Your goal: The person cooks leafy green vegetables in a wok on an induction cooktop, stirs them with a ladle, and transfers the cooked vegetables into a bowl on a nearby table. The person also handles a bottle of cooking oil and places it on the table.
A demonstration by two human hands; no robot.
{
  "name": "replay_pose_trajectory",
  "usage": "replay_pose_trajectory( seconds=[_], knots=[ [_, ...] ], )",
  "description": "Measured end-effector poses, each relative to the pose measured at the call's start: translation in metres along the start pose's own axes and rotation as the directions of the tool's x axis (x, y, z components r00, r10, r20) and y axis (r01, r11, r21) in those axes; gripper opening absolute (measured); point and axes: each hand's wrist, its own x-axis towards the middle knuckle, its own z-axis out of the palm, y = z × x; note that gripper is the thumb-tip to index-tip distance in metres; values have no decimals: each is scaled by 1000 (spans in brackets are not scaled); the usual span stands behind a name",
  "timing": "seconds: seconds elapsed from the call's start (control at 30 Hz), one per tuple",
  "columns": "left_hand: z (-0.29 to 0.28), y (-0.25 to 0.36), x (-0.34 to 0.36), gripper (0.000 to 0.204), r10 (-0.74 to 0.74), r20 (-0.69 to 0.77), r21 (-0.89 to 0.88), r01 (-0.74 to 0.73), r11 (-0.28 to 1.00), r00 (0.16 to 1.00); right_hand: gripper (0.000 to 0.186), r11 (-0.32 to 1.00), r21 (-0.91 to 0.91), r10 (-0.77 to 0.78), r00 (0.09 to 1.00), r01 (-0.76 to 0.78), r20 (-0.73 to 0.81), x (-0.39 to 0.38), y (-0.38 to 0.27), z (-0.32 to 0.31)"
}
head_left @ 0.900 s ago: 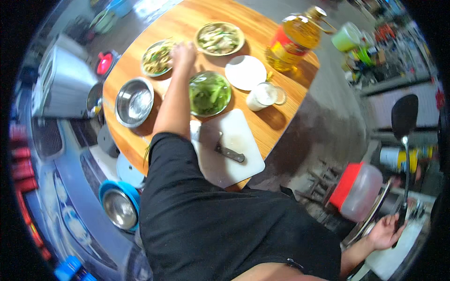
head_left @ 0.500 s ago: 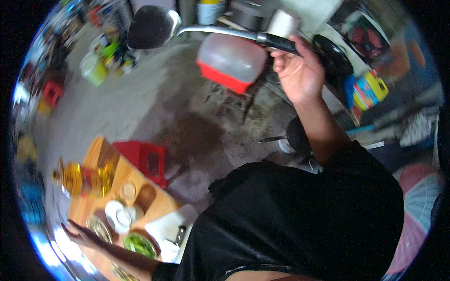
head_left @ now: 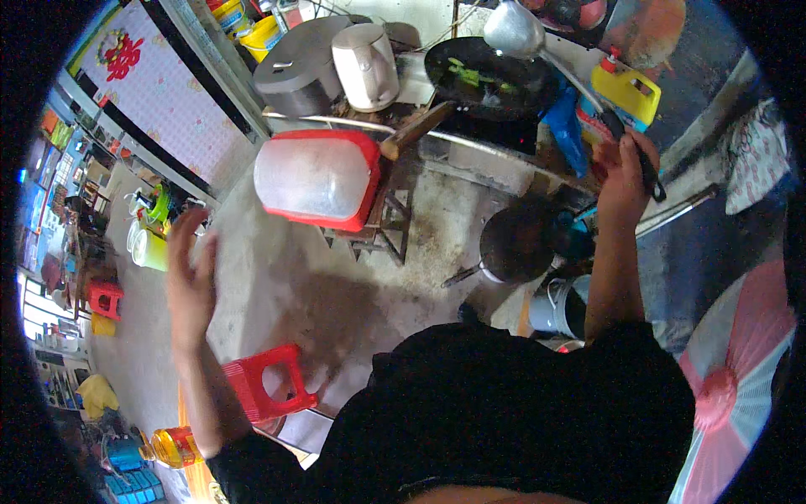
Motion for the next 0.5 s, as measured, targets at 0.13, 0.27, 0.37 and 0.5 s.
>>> replay_pose_trajectory(
  seconds=[0.13, 0.27, 0.37, 0.5],
  knots=[
    [155, 76, 126, 37, 294, 260, -194, -248, 949, 920, 26, 989, 103, 109, 993, -103, -49, 37, 32, -60],
    [283, 127, 199, 62, 224, 598, -23, -264, 964, 769, 24, 987, 90, 140, 984, -131, -107, 57, 52, -109],
    [343, 148, 228, 45, 19, 827, 87, -162, 983, 562, 24, 995, 57, 94, 987, -88, -129, 64, 61, -138],
    [383, 143, 241, 22, -84, 923, -82, 406, 910, 375, 23, 998, 51, 49, 992, -43, -119, 63, 66, -166]
  ],
)
